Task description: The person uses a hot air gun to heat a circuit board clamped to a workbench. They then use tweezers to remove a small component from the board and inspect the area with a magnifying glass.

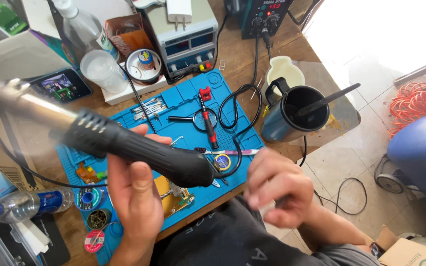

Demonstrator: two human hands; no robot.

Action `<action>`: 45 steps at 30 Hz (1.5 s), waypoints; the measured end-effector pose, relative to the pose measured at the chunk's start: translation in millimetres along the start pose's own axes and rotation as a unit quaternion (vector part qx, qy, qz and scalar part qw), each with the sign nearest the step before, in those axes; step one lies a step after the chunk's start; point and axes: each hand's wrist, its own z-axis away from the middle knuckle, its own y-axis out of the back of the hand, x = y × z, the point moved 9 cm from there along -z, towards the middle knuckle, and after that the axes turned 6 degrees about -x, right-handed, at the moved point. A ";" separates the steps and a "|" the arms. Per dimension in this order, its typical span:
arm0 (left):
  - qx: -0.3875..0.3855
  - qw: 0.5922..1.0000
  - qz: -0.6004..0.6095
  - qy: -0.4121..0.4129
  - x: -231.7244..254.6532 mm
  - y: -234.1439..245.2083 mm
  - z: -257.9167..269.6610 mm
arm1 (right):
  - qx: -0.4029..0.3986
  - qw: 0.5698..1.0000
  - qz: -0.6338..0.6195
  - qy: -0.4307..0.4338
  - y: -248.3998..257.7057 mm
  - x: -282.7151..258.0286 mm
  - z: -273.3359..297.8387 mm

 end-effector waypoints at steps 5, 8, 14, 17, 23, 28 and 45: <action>-0.076 0.993 0.006 0.094 -29.6 -34.3 -9.3 | 0.107 0.961 0.047 -0.249 -3.5 71.2 21.5; -0.106 0.983 -0.080 0.129 -36.0 -49.4 -16.9 | 0.033 0.940 -0.025 -0.338 -24.6 94.9 30.1; -0.151 0.966 -0.118 0.172 -66.3 -65.1 -20.6 | 0.108 0.926 -0.116 -0.344 -28.0 121.2 41.8; -0.245 0.907 -0.224 0.258 -59.5 -66.7 -12.6 | 0.153 0.919 -0.112 -0.346 -13.6 126.3 38.5; -0.228 0.928 -0.140 0.260 -83.4 -61.9 -37.3 | 0.236 0.908 -0.057 -0.342 10.8 126.4 38.5; -0.253 0.939 -0.063 0.223 -108.3 -72.1 -41.0 | 0.225 0.920 0.073 -0.312 39.8 119.5 47.3; -0.218 0.958 -0.014 0.184 -146.4 -118.4 -121.5 | 0.239 0.911 0.302 -0.147 17.7 64.8 29.7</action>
